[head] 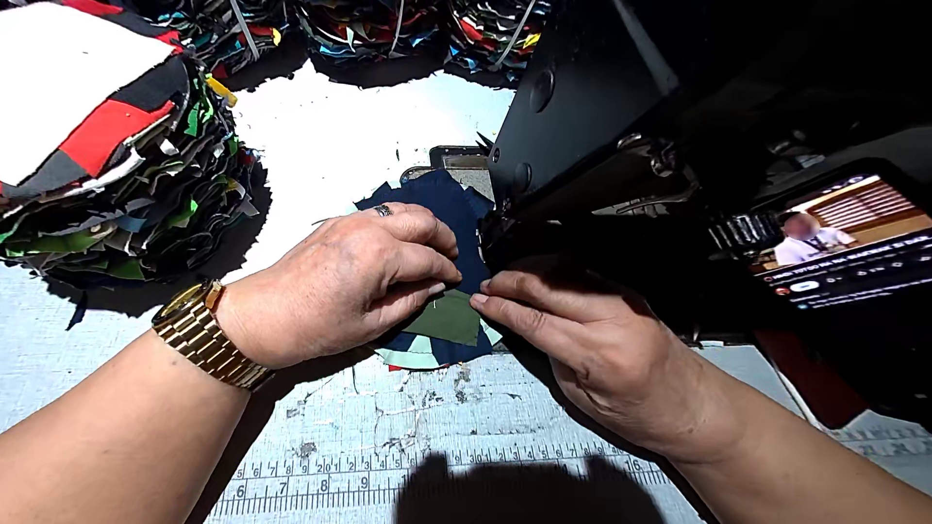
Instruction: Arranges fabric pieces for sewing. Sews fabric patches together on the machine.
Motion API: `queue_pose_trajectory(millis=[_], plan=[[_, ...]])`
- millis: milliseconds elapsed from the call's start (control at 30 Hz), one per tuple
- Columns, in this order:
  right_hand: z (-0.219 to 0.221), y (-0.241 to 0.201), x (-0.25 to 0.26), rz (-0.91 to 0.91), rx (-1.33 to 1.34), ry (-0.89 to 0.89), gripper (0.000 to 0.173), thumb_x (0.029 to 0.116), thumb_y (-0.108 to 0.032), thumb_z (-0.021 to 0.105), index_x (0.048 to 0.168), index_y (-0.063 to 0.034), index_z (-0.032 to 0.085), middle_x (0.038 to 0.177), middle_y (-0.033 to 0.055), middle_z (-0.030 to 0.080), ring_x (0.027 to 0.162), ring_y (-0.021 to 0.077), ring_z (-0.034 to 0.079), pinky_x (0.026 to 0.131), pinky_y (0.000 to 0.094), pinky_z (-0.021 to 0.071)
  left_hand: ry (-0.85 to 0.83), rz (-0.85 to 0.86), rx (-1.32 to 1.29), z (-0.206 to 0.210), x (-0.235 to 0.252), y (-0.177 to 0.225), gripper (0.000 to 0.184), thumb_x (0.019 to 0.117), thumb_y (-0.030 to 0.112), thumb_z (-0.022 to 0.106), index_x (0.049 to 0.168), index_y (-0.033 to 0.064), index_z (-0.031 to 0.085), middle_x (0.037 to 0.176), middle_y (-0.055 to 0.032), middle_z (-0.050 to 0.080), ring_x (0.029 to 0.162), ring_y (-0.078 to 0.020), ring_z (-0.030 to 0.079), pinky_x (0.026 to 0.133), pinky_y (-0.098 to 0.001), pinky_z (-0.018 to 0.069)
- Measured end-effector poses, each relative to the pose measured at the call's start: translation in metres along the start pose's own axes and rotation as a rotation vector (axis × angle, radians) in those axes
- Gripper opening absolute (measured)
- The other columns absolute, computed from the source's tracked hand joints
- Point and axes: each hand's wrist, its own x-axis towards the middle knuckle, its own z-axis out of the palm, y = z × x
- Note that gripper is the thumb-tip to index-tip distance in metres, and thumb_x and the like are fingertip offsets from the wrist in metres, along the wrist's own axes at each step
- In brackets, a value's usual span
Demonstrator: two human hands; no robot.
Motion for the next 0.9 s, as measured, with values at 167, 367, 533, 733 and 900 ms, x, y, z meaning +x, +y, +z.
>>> queue_pose_trajectory(millis=[167, 367, 533, 733, 900], plan=[[0.0, 0.0019, -0.001, 0.017, -0.021, 0.017, 0.03, 0.0968, 0.004, 0.053, 0.117, -0.0008, 0.075, 0.118, 0.0169, 0.071, 0.116, 0.0273, 0.066, 0.103, 0.0363, 0.052, -0.04, -0.009, 0.023, -0.0024, -0.0003, -0.0013, 0.026, 0.1019, 0.024, 0.056, 0.115, 0.0153, 0.078, 0.127, -0.0024, 0.069, 0.128, -0.0171, 0.059, 0.108, -0.0367, 0.0496], [-0.0008, 0.0063, -0.001, 0.033, -0.076, 0.009, 0.029, 0.0984, 0.002, 0.053, 0.119, -0.0012, 0.074, 0.121, 0.0167, 0.07, 0.119, 0.0281, 0.065, 0.104, 0.0374, 0.0523, -0.045, -0.014, 0.057, -0.0015, 0.0001, -0.0035, 0.028, 0.1022, 0.025, 0.055, 0.118, 0.016, 0.077, 0.129, -0.0021, 0.068, 0.128, -0.017, 0.058, 0.107, -0.0368, 0.049], [-0.0027, 0.0076, 0.0, 0.048, -0.072, 0.026, 0.03, 0.0986, 0.003, 0.053, 0.119, -0.0006, 0.074, 0.12, 0.0163, 0.07, 0.121, 0.0287, 0.063, 0.105, 0.0375, 0.0511, -0.034, -0.02, 0.09, -0.0007, 0.0004, -0.0028, 0.029, 0.1017, 0.026, 0.055, 0.12, 0.0165, 0.076, 0.128, -0.0023, 0.068, 0.127, -0.018, 0.058, 0.107, -0.0375, 0.048], [0.0001, 0.0023, -0.0005, 0.025, -0.011, 0.009, 0.034, 0.0976, 0.004, 0.051, 0.122, -0.0008, 0.073, 0.122, 0.0172, 0.07, 0.121, 0.0287, 0.063, 0.107, 0.0403, 0.0496, -0.038, -0.023, 0.1, -0.0016, 0.0008, -0.0028, 0.031, 0.1026, 0.026, 0.054, 0.122, 0.0164, 0.076, 0.129, -0.0026, 0.067, 0.127, -0.0179, 0.058, 0.107, -0.0373, 0.0484], [-0.0007, 0.0051, -0.0008, 0.027, -0.03, -0.001, 0.032, 0.0981, 0.003, 0.052, 0.121, -0.0019, 0.074, 0.12, 0.0157, 0.071, 0.12, 0.0279, 0.064, 0.107, 0.04, 0.0499, -0.039, -0.023, 0.121, -0.0016, 0.0013, -0.0024, 0.032, 0.1033, 0.028, 0.052, 0.123, 0.0173, 0.076, 0.128, -0.0019, 0.068, 0.125, -0.0177, 0.058, 0.106, -0.0378, 0.0473]])
